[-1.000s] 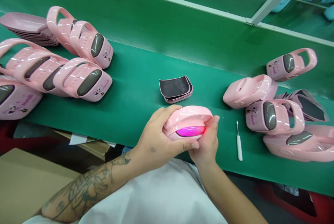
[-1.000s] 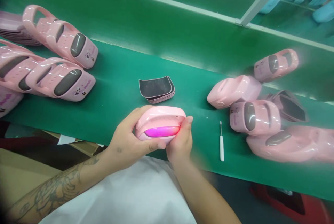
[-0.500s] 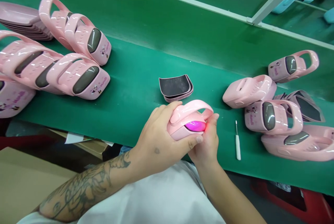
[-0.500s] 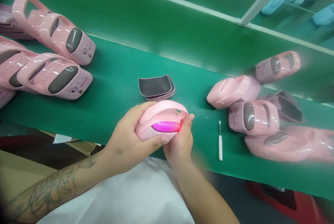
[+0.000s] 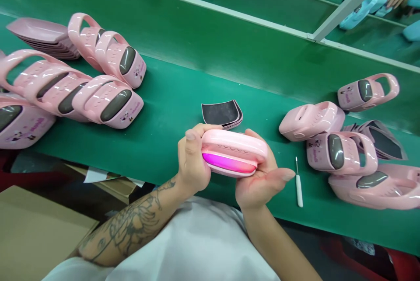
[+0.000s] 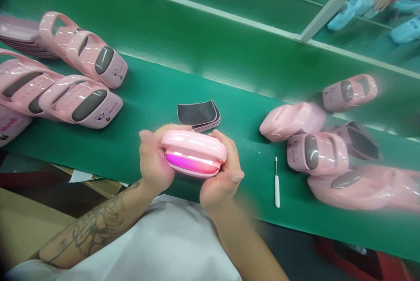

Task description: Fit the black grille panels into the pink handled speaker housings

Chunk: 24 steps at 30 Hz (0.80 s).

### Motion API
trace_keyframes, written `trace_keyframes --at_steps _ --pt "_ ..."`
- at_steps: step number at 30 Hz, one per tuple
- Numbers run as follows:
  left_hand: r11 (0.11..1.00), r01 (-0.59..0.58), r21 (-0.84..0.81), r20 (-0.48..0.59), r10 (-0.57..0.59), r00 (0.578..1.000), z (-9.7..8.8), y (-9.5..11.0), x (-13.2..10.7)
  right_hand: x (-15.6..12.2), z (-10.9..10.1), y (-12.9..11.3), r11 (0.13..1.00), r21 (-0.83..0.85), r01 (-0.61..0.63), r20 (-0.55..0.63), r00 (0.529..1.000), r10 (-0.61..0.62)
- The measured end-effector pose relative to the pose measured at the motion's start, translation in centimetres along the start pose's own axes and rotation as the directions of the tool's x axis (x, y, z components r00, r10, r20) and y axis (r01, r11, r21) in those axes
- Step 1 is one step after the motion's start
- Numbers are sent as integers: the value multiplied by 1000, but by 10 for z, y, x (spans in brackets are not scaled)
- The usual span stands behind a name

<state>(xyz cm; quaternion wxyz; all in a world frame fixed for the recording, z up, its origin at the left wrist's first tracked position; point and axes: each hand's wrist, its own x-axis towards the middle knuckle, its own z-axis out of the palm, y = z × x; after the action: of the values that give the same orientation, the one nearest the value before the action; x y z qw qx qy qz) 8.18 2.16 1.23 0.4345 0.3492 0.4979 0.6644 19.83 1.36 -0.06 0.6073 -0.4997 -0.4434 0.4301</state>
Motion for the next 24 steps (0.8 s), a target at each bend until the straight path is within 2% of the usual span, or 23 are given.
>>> trace_keyframes --at_steps 4,8,10,12,15,18,21,24 --pt "999 -39 -34 16 40 999 1 6 5 6 4 -9 994 -10 108 14 994 -107" --pt "996 -83 -25 49 84 995 4 8 6 12 5 -11 981 -24 195 -50 979 -196" --pt "991 -128 -30 14 129 992 7 4 7 17 7 -11 973 -42 228 -73 970 -231" --pt "991 -130 -34 -64 128 990 10 -1 10 23 11 -10 979 -54 196 -87 976 -200" --pt "997 -59 -46 -145 52 988 10 -4 12 24 14 -11 996 -23 88 -88 992 -90" --pt "987 75 -145 -141 -96 985 5 1 12 12 9 -15 990 128 -59 -13 998 61" --pt "909 287 -304 -116 -334 935 -1 10 12 -5 0 -21 949 235 -209 108 976 189" --pt "825 393 -405 -92 -465 880 -3 18 13 -13 -7 -24 958 191 -216 185 966 181"
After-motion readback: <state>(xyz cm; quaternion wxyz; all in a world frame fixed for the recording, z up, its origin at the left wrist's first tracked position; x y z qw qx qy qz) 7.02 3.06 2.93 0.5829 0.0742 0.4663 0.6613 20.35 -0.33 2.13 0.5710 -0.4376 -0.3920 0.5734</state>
